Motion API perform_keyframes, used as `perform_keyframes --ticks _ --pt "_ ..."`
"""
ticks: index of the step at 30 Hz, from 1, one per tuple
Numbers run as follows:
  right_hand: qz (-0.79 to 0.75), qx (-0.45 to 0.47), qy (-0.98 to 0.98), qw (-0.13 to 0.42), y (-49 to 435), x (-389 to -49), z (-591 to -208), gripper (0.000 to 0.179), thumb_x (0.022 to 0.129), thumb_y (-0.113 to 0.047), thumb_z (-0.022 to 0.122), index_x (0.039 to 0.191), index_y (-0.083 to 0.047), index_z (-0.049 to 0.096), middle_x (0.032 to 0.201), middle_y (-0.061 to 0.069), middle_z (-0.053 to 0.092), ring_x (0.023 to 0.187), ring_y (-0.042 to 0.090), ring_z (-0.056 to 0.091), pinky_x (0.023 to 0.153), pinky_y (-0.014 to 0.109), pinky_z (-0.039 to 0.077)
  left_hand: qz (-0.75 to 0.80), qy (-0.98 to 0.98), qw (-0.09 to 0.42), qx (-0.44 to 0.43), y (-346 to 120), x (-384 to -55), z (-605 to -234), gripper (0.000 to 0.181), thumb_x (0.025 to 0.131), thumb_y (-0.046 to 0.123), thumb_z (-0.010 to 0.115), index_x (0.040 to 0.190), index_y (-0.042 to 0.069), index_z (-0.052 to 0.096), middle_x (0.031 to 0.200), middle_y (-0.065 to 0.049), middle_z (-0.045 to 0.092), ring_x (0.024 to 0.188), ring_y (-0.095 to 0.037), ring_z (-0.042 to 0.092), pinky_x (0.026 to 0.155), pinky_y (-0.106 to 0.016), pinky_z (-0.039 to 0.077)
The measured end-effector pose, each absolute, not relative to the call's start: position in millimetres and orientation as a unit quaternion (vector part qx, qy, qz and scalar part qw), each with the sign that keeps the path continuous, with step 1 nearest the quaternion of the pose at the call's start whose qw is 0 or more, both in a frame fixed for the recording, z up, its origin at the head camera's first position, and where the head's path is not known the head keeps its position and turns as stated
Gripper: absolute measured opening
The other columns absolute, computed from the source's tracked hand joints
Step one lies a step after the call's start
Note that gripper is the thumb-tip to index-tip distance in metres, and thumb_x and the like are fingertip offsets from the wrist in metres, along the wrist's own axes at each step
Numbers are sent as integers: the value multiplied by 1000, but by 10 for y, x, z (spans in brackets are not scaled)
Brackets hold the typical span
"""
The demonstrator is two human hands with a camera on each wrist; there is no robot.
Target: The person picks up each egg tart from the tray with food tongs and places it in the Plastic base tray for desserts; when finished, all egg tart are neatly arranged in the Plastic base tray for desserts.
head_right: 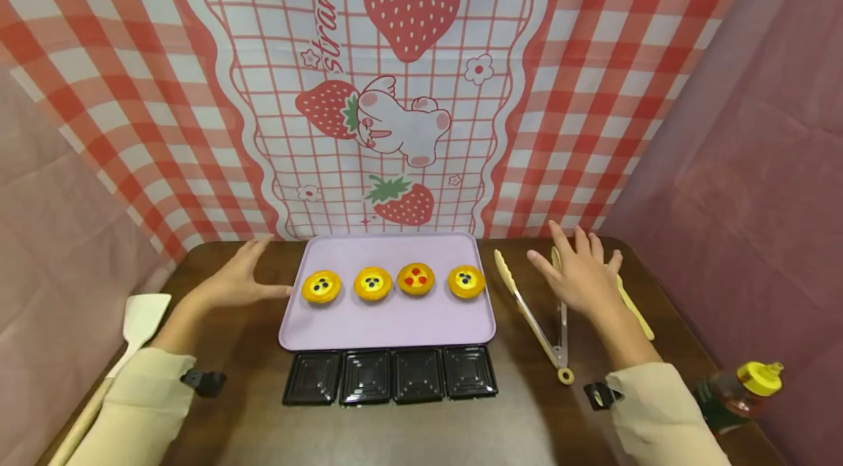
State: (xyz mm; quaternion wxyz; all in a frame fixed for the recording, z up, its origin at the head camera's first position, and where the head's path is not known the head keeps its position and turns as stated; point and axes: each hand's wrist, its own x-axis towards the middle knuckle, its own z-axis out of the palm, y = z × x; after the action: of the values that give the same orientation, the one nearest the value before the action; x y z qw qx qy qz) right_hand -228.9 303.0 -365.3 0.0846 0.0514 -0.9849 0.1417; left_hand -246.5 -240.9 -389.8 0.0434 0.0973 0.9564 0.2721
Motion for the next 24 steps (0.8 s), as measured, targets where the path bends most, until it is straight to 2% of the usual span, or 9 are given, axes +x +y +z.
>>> perform_keyframes --ticks 3,7,10,15,16,18,20,22,24 --pt "137 48 -986 81 3044 -2261 -3753 80 98 -64 38 156 -10 26 149 38 24 134 60 18 95 83 5 283 952 52 102 -2382 -2493 -4049 112 78 34 83 151 -12 12 150 -44 14 136 -60 18 107 -69 24" --pt "122 39 -989 77 3021 -2256 -3925 87 96 -67 42 148 2 33 145 37 31 131 59 26 93 83 13 289 951 75 83 -2333 -2549 -4243 110 78 27 83 149 -17 12 149 -45 17 137 -57 22 110 -64 25" --pt "110 27 -991 65 2997 -2258 -4043 97 93 -69 45 147 11 30 143 39 32 127 60 30 90 82 22 296 949 90 61 -2301 -2581 -4338 108 77 22 84 149 -18 13 148 -45 19 136 -55 26 110 -62 26" --pt "116 -4 -993 29 2960 -2237 -4173 108 91 -70 48 146 18 20 140 44 28 119 64 37 81 76 37 290 952 93 42 -2289 -2590 -4393 107 71 15 85 145 -21 18 142 -47 26 133 -56 29 110 -60 29" --pt "120 -12 -992 23 2950 -2229 -4194 108 91 -70 48 146 19 19 138 45 29 116 65 39 79 75 40 289 952 93 41 -2289 -2585 -4396 106 70 13 85 145 -22 19 140 -48 27 131 -56 31 108 -59 33" --pt "126 -30 -992 7 2943 -2212 -4229 110 91 -71 47 145 19 17 132 47 31 108 65 44 74 72 43 306 946 100 39 -2287 -2576 -4416 103 71 9 84 144 -22 19 136 -48 32 121 -53 45 98 -54 46" --pt "129 -45 -991 -6 2936 -2198 -4262 112 90 -72 47 144 20 17 125 47 34 102 65 48 71 70 45 327 937 112 40 -2277 -2572 -4438 99 72 5 82 143 -23 19 132 -47 38 104 -46 59 80 -46 57" --pt "128 -57 -990 -17 2930 -2195 -4290 115 88 -73 49 143 21 15 121 47 37 99 63 51 69 68 46 349 928 123 41 -2262 -2574 -4465 92 75 2 78 142 -24 20 127 -47 43 86 -38 66 64 -39 59" --pt "128 -67 -989 -28 2921 -2193 -4309 118 86 -75 50 144 21 13 120 47 38 97 62 52 69 68 46 363 922 129 42 -2253 -2583 -4500 86 78 2 75 141 -25 22 121 -45 49 79 -34 67 58 -37 59"
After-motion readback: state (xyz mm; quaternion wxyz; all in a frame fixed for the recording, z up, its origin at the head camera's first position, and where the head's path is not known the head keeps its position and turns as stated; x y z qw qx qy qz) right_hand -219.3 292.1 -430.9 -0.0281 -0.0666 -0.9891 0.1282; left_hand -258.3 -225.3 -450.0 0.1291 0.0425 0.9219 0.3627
